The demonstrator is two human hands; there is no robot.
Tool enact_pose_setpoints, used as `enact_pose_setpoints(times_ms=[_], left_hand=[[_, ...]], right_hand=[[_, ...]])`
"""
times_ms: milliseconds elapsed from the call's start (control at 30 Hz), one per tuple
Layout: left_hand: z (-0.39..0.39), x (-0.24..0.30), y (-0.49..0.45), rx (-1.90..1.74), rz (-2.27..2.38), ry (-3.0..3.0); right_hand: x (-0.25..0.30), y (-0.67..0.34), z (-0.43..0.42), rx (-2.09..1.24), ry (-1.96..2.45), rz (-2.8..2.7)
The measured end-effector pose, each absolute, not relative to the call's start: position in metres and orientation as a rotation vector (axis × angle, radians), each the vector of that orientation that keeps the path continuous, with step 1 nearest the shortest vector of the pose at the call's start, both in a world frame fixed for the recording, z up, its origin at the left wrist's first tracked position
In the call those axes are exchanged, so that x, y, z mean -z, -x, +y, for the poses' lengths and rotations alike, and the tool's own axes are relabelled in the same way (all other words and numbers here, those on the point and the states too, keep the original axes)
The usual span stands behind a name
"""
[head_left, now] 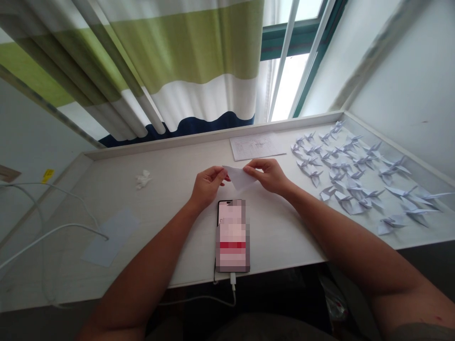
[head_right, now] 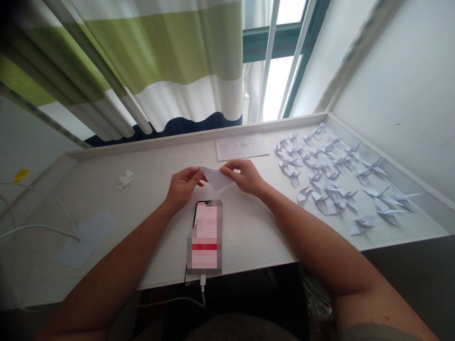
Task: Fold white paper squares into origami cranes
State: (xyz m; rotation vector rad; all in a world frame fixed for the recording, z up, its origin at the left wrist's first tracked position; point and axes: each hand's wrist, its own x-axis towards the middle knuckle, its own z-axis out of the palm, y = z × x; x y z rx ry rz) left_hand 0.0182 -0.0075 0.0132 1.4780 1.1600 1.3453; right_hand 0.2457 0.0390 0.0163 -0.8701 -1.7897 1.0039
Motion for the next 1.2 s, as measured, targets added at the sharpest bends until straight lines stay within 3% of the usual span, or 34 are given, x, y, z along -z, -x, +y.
enact_pose_setpoints(times_ms=[233,333,1200], left_hand=[[-0.004,-0.011,-0.016,-1.431,1.052,-1.464],[-0.004,-0.010,-0.018,-1.437,1.005,-1.485],[-0.010,-0.022,-0.014,-1.258,0.998,-1.115]], right_hand=[[-0.018,-0.246,0.033,-1.755,0.698,-1.649],[-0.018,-0.247,0.033,-1.891,0.605,-1.651],[-0.012,-0.245,0.040,-1.739,0.719,-1.383]])
